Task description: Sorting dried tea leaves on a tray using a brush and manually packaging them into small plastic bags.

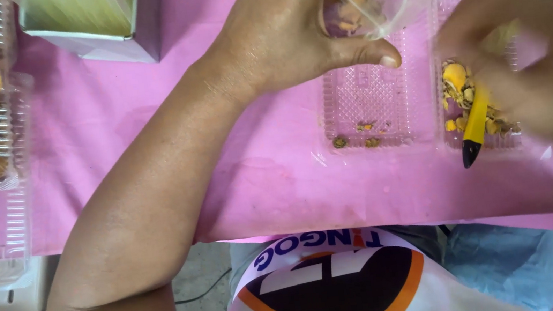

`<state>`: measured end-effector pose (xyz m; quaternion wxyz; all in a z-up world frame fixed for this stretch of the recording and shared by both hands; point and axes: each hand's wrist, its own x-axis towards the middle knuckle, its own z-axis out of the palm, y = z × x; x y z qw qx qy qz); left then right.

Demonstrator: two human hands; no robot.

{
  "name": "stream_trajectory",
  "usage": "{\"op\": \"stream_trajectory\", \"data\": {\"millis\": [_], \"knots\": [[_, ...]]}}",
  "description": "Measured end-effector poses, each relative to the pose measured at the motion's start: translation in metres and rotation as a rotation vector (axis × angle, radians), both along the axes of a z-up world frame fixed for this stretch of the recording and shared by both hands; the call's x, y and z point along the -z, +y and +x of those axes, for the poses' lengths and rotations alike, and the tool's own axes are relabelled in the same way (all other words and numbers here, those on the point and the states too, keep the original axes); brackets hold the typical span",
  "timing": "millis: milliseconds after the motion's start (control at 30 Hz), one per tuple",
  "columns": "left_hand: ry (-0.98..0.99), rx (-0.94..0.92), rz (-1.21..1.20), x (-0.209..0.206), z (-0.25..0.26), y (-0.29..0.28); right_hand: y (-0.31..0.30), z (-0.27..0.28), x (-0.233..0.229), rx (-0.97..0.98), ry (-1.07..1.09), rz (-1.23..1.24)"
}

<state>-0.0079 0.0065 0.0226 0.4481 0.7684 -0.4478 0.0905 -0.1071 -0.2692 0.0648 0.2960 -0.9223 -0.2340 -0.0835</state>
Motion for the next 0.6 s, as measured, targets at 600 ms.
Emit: {"op": "stream_trajectory", "data": {"millis": [600], "knots": [[-0.076, -0.116, -0.024, -0.001, 0.001, 0.002, 0.042, 0.022, 0.052, -0.718, 0.115, -0.340]]}}
